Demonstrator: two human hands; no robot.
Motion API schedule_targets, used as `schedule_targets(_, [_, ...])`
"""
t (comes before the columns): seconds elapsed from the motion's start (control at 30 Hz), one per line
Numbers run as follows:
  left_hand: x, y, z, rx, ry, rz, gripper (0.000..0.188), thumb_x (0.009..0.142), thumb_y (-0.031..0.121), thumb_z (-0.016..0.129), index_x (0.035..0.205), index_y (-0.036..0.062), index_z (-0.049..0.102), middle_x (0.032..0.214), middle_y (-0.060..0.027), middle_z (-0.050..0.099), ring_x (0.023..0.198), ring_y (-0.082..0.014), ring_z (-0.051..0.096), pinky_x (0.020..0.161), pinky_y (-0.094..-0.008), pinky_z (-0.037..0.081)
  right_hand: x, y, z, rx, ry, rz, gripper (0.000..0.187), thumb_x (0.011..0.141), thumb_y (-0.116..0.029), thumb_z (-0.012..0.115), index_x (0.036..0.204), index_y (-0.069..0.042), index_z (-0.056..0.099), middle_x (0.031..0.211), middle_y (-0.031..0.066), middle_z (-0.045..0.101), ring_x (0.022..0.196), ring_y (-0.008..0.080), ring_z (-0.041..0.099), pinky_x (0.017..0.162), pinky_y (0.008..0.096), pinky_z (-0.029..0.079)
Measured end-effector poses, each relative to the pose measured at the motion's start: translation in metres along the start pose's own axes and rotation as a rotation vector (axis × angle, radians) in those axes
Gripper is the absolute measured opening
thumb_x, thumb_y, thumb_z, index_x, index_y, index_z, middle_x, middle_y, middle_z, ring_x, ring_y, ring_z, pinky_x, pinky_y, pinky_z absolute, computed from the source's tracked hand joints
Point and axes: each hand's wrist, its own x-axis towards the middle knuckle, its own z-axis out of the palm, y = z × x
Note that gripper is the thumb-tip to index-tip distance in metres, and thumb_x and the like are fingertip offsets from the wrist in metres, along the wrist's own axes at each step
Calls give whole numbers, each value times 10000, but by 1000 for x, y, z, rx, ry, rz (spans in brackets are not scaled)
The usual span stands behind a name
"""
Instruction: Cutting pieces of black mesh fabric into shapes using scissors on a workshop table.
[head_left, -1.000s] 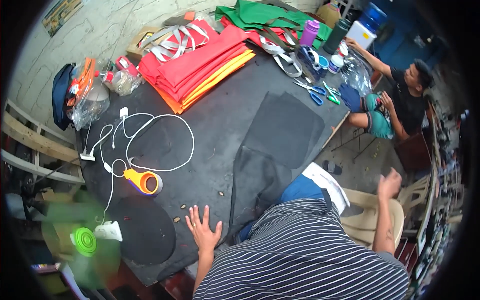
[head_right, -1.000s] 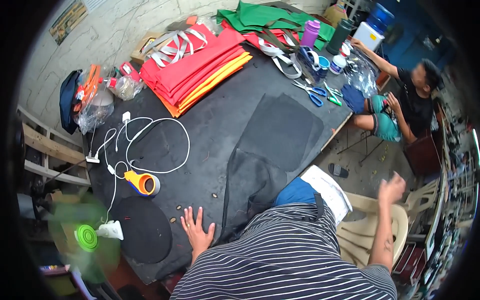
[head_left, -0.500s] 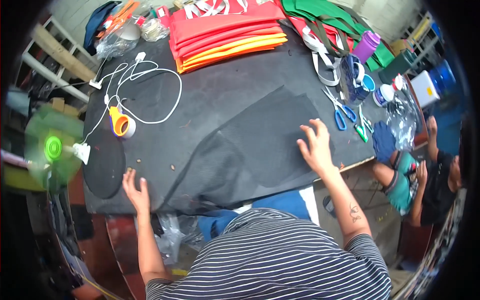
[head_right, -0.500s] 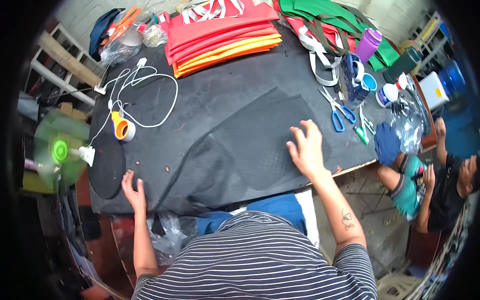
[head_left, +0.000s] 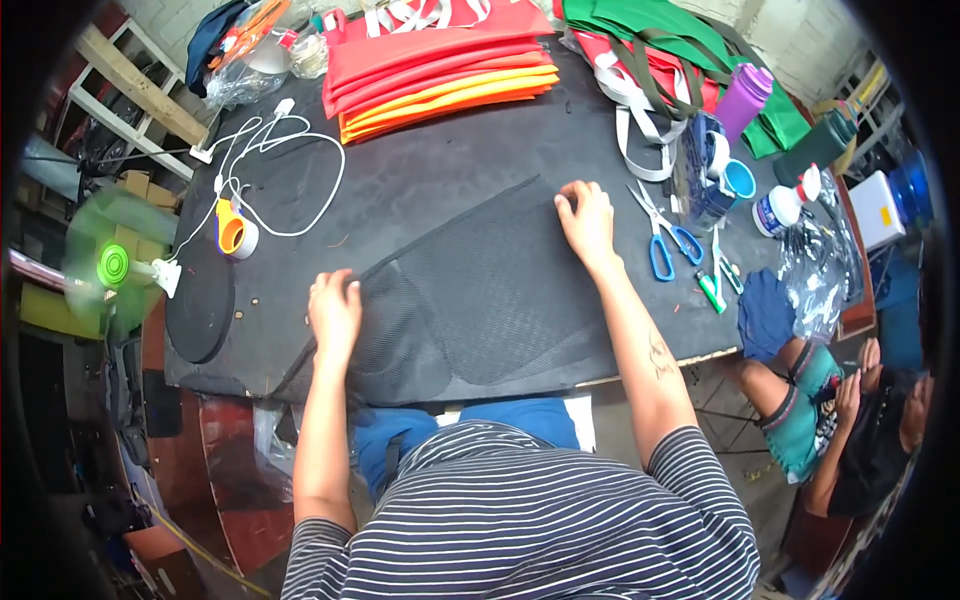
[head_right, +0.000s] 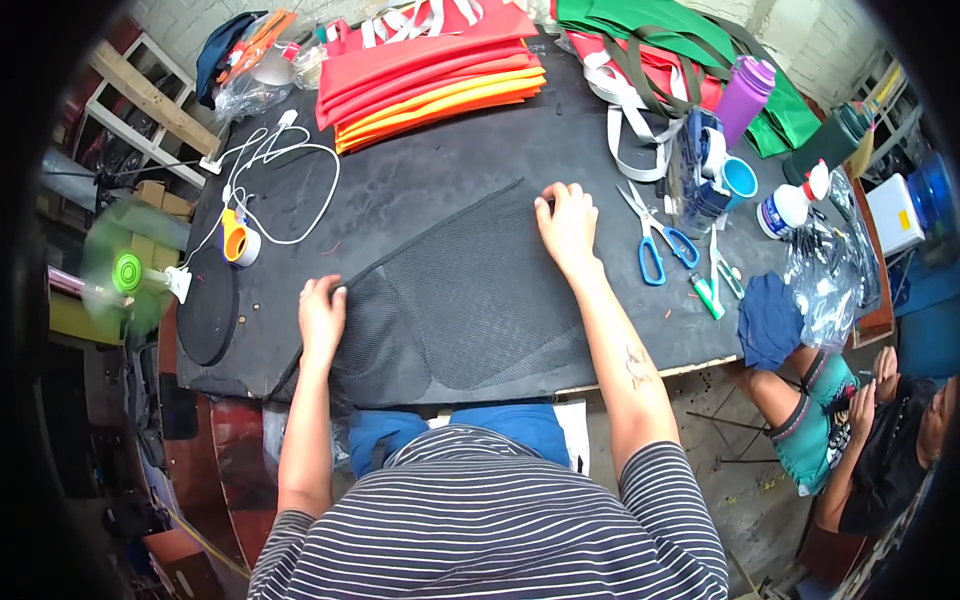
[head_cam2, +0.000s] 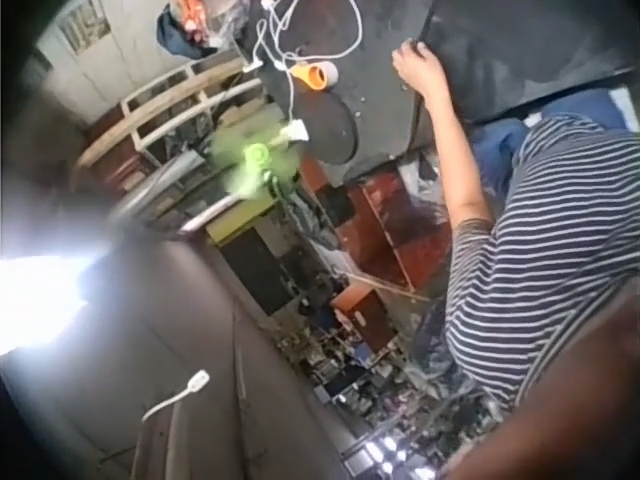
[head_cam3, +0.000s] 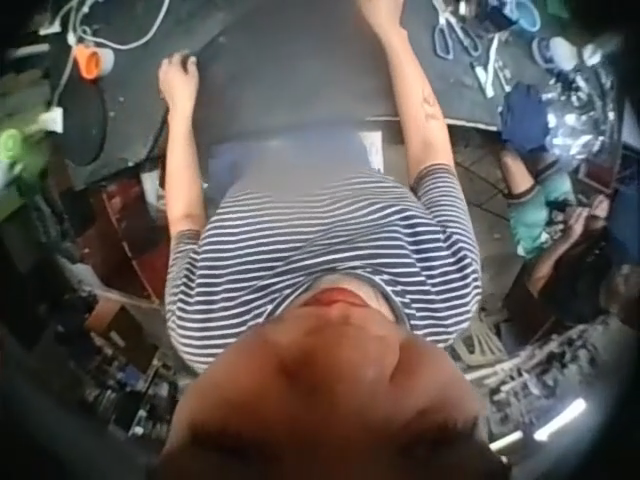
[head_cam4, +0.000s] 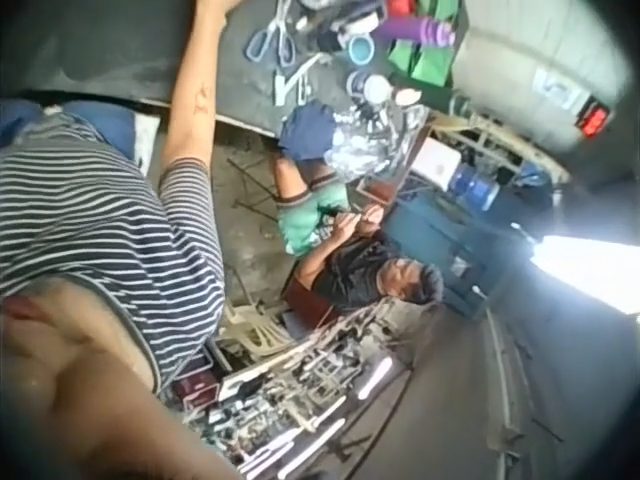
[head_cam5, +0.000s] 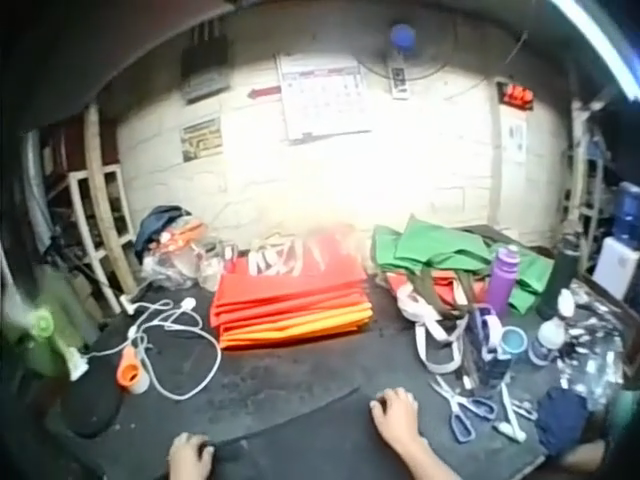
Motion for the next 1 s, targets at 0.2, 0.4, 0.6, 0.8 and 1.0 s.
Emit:
schedule_targets(0.2, [14,5,21,-18,-191,-43,239,706,112,658,907,32,556,870,-150,553,864,-318,535,756,-415,431,30,-26,30,-367,-123,65,349,685,-333,685,891,-67,594,927,99,507,894,291,471,765,424,383])
schedule_targets(0.4, [19,-2,0,-466,-243,-103,123,767,32,577,852,-9,498,701,-114,535,639,-236,539,621,-336,444,30,-46,-14,346,-172,40,181,748,-98,623,780,2,475,619,69,517,573,113,520,545,255,427])
schedule_targets(0.6, [13,19,-104,-1066,-621,-368,88,788,32,598,851,-1,547,652,-9,534,547,-72,508,482,-187,394,-26,-82,-139,670,-183,174,178,782,6,599,894,-5,462,789,46,561,730,101,565,600,212,444])
schedule_targets(0.8, [25,34,-150,-1270,-596,-186,123,737,26,625,829,-47,587,587,-62,562,424,-64,478,355,-175,319,-40,-93,-219,790,-19,158,191,773,-7,563,945,21,484,745,63,551,659,132,552,601,239,464])
schedule_targets(1.0, [57,29,-39,-920,-744,-236,124,796,145,609,804,23,596,584,5,532,441,-32,429,389,-178,333,0,0,-88,591,-281,295,213,783,-130,607,928,-6,513,730,74,606,570,87,541,486,208,407])
